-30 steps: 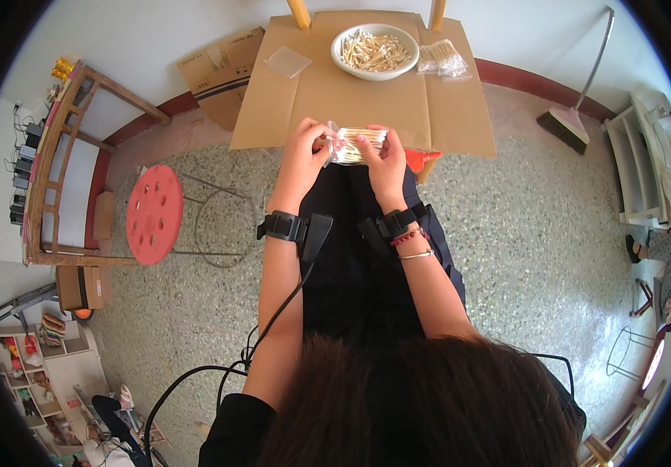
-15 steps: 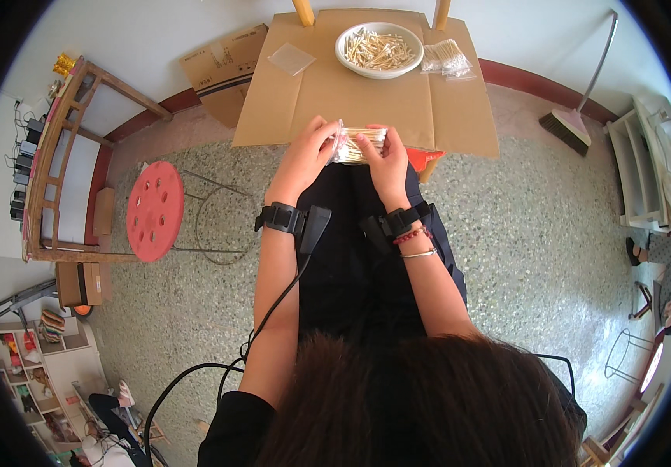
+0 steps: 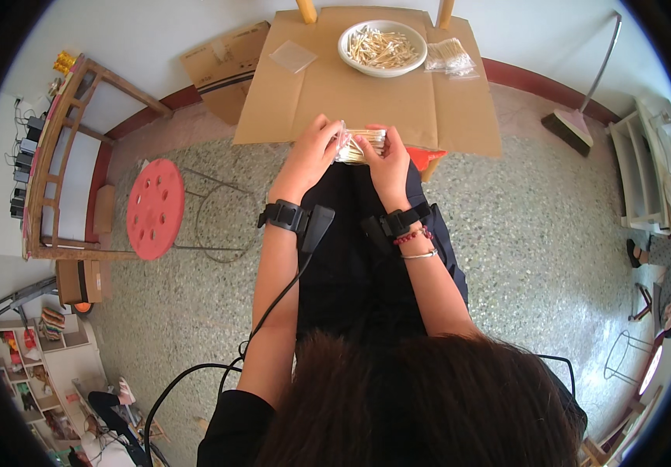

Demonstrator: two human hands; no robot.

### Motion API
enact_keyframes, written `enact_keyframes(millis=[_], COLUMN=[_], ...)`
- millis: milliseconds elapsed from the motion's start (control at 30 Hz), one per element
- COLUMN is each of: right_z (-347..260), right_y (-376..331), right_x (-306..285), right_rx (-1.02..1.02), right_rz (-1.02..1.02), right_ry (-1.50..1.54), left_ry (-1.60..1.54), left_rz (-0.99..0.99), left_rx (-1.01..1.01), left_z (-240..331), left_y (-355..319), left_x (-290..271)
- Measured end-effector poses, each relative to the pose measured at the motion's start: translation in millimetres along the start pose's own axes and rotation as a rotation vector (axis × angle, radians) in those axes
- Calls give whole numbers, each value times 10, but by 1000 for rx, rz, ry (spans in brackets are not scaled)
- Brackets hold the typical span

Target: Packing several cotton swabs into small plastic zip-top bags.

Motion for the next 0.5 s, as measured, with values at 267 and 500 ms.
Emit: enact_keyframes(millis=[267, 500], right_z=[-15, -26], right_y=[9, 3], right_x=[6, 15], right_rx=[27, 27], right_rz=[-21, -1], right_ry=[19, 115], left_ry=[-249, -280], left_rz=[11, 30], left_rx=[-48, -79], left_z=[12, -63], left_y=[-1, 29], left_x=[30, 37])
Point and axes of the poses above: each hand's wrist, its own y-axis towards the middle knuckle, its own x-axis out of the palm, z = x × y, the point moved 3 cm from there along y, towards the middle knuckle, and after that the axes turned 7 degrees about -x, right-handed, at the moved point
